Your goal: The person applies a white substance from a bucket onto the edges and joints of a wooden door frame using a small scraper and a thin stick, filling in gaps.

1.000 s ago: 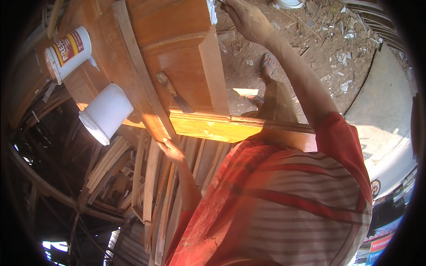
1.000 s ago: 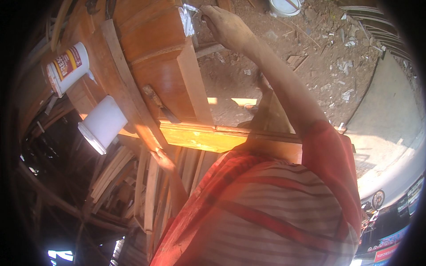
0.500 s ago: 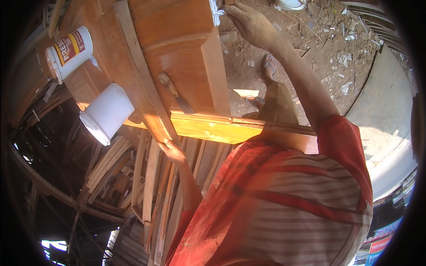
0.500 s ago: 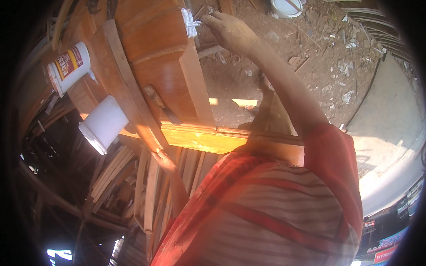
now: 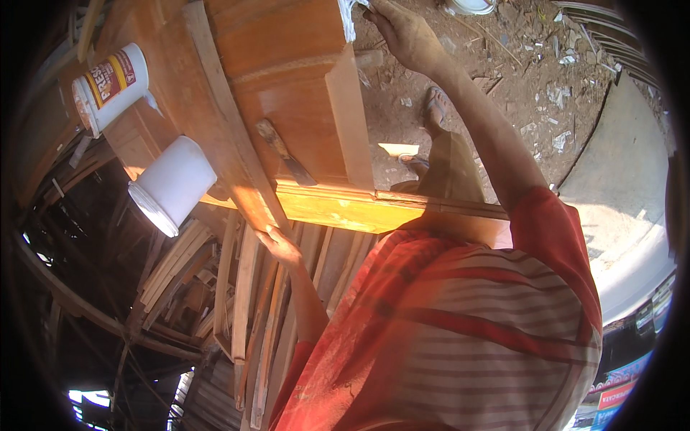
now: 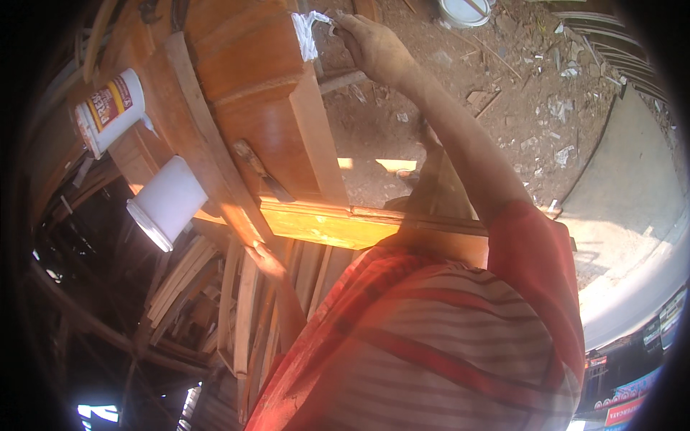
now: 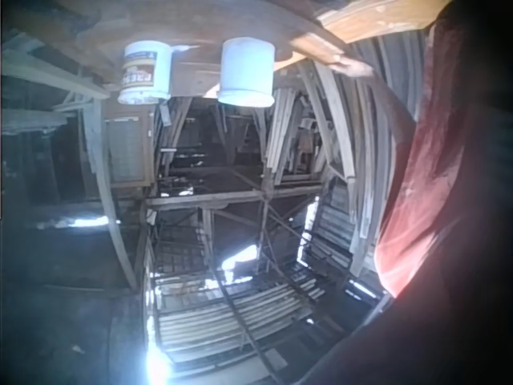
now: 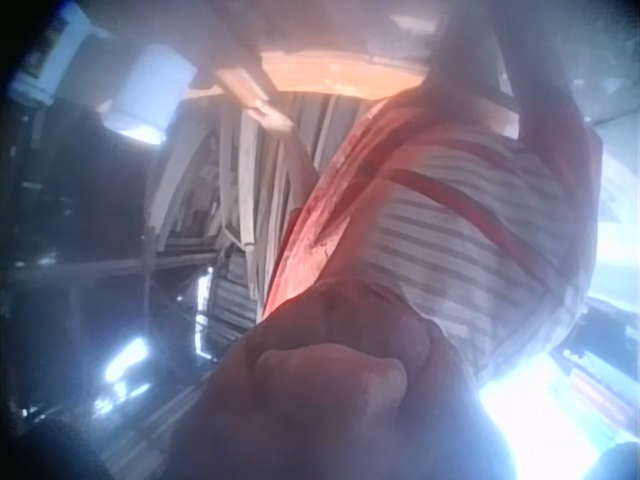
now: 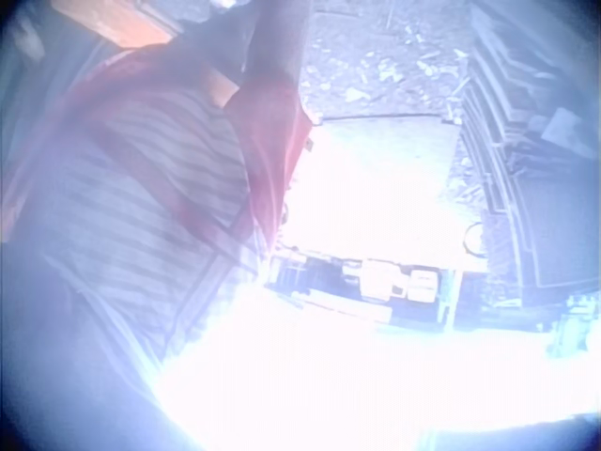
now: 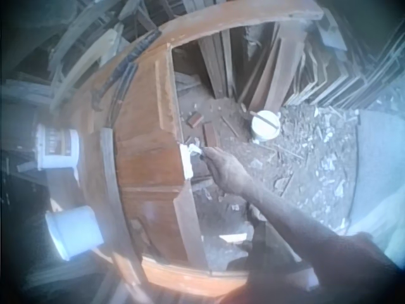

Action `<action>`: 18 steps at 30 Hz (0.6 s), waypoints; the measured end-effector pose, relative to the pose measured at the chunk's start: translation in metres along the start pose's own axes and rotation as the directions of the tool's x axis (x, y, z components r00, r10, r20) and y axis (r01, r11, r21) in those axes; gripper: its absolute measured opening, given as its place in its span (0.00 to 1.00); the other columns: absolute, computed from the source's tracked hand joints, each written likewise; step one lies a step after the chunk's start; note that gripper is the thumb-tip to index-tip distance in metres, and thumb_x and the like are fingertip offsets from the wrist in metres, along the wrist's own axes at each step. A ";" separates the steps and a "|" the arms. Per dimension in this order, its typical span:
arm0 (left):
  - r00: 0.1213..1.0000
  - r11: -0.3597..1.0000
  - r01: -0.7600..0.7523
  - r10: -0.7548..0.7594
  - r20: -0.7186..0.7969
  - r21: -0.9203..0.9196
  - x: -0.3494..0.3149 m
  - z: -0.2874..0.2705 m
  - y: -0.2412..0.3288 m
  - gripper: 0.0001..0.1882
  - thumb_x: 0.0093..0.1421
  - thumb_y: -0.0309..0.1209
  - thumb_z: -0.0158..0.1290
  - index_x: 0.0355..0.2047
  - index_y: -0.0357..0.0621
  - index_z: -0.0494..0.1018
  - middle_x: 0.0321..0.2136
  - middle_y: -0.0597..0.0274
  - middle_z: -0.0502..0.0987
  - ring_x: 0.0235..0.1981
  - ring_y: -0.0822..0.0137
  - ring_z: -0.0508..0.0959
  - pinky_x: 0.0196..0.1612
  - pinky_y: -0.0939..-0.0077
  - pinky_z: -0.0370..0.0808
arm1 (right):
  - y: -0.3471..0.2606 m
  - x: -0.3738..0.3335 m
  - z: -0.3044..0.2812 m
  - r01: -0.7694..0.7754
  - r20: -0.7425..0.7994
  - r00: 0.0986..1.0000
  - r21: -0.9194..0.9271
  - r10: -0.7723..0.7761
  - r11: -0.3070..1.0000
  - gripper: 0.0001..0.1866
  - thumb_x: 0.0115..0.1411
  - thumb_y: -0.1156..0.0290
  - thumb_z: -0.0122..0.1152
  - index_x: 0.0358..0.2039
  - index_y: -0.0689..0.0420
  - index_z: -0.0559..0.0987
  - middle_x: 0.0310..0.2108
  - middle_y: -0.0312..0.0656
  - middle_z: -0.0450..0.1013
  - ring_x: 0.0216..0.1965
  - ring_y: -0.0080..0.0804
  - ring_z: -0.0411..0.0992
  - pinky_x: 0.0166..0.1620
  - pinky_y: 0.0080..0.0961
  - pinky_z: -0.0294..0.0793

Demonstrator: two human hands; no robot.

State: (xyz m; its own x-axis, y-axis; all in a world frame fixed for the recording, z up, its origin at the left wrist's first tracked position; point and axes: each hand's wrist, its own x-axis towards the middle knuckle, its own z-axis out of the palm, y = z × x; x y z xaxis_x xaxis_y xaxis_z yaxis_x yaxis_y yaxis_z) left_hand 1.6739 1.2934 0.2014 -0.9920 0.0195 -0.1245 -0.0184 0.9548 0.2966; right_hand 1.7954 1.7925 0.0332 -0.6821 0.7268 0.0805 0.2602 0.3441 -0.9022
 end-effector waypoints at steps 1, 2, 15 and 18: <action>1.000 1.000 0.020 -0.020 0.007 -0.002 0.000 0.000 0.001 0.38 0.76 0.50 0.42 0.74 0.32 0.51 0.67 0.37 0.64 0.67 0.50 0.66 0.69 0.62 0.61 | 0.002 0.003 -0.001 0.059 -0.071 0.996 0.048 -0.056 0.997 0.16 0.71 0.69 0.52 0.57 0.58 0.74 0.47 0.50 0.76 0.49 0.54 0.76 0.50 0.46 0.77; 0.999 0.999 0.037 -0.037 0.012 -0.004 0.001 -0.001 0.001 0.38 0.76 0.50 0.42 0.74 0.33 0.51 0.68 0.37 0.64 0.68 0.49 0.66 0.69 0.62 0.61 | 0.002 0.007 -0.001 0.057 -0.072 0.996 0.049 -0.053 0.997 0.16 0.71 0.69 0.52 0.57 0.58 0.74 0.47 0.50 0.76 0.49 0.54 0.76 0.50 0.46 0.77; 0.999 0.999 0.039 -0.039 -0.009 0.031 0.003 0.001 -0.006 0.38 0.76 0.50 0.42 0.74 0.32 0.51 0.67 0.36 0.64 0.67 0.49 0.67 0.68 0.62 0.63 | -0.005 0.015 -0.013 0.066 -0.005 0.998 -0.002 -0.066 0.998 0.19 0.69 0.73 0.53 0.59 0.61 0.72 0.46 0.54 0.76 0.47 0.57 0.76 0.50 0.46 0.77; 1.000 0.998 0.021 -0.020 -0.018 0.061 0.003 0.003 0.000 0.39 0.76 0.49 0.42 0.74 0.31 0.50 0.67 0.36 0.65 0.67 0.50 0.67 0.67 0.62 0.64 | -0.009 0.010 -0.009 0.089 0.032 0.996 -0.016 -0.088 0.996 0.19 0.69 0.73 0.53 0.59 0.61 0.72 0.45 0.54 0.76 0.47 0.57 0.76 0.50 0.46 0.77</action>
State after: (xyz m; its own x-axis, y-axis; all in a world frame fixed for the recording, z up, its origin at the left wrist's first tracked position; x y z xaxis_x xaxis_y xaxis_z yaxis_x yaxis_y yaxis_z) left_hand 1.6716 1.2942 0.1979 -0.9935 -0.0048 -0.1138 -0.0316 0.9714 0.2352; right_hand 1.7925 1.8019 0.0456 -0.7242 0.6740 0.1461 0.2097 0.4170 -0.8844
